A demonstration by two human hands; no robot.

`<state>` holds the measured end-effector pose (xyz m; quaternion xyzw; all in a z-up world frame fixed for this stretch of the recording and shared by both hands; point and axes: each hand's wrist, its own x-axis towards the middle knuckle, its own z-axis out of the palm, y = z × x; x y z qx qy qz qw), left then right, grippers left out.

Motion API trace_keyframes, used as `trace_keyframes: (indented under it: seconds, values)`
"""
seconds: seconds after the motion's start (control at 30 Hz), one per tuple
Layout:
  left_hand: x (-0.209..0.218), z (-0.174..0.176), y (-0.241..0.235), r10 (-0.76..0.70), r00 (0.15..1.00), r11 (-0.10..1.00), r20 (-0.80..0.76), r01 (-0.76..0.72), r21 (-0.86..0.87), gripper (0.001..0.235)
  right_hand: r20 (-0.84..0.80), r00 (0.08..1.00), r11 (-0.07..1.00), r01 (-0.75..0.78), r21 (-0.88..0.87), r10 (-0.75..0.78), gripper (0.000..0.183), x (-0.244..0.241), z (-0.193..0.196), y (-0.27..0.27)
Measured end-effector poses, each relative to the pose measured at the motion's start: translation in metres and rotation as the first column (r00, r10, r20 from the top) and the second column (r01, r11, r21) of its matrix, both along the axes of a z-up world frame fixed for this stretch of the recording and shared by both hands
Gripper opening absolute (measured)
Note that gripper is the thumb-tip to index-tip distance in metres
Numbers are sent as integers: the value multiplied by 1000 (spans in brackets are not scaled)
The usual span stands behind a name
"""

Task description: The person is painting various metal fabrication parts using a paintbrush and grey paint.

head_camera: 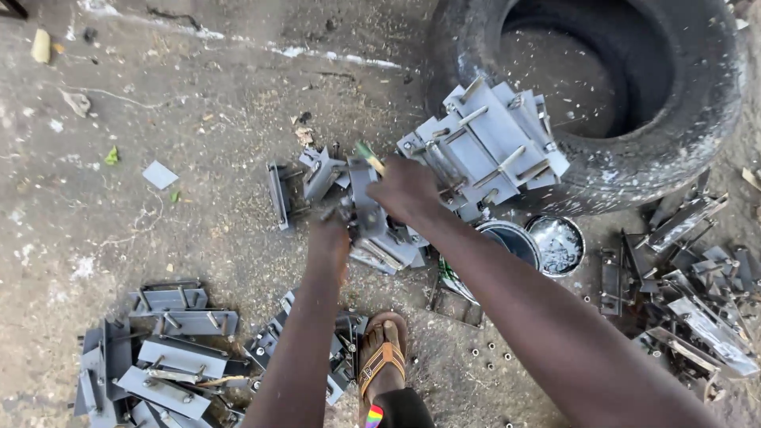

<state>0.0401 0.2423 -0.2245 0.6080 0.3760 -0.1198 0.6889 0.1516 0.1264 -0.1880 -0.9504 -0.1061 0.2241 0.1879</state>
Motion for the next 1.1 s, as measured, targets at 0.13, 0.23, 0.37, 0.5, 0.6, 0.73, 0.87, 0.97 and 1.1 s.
trace_keyframes:
  seconds: [0.13, 0.23, 0.37, 0.5, 0.6, 0.73, 0.87, 0.97, 1.1]
  values:
    - [67, -99, 34, -58, 996, 975, -65, 71, 208, 30, 85, 996, 996, 0, -91, 8, 34, 29, -30, 41]
    - [94, -126, 38, -126, 984, 900, -129, 168, 402, 29, 0, 998, 950, -56, -307, 58, 25, 23, -19, 47]
    - [100, -65, 18, -495, 855, 534, -153, 439, 723, 28, -83, 989, 972, -136, -191, 122, 23, -17, -2, 5]
    - [98, -66, 6, -212, 926, 463, -313, 377, 802, 25, -28, 999, 976, -37, 217, 44, 31, -77, 9, -94]
    - [28, 24, -69, -324, 887, 470, 330, -151, 869, 16, -300, 941, 931, 244, 272, -159, 39, -118, -35, -208]
    - [-20, 86, -180, -670, 534, 562, 516, -89, 822, 12, -232, 757, 744, 650, 159, -611, 43, -183, -139, -367]
    - [-40, 55, -271, -994, 88, 94, 69, 337, 937, 34, -12, 263, 263, 961, -90, -965, 41, -237, -122, -451]
    - [-48, 2, -325, -985, -172, -92, -32, 350, 932, 30, 57, 252, 235, 950, -207, -966, 43, -257, -110, -472]
    - [-47, -41, -381, -980, -162, -182, -117, 482, 857, 29, 17, 394, 369, 875, -314, -919, 43, -240, -104, -463]
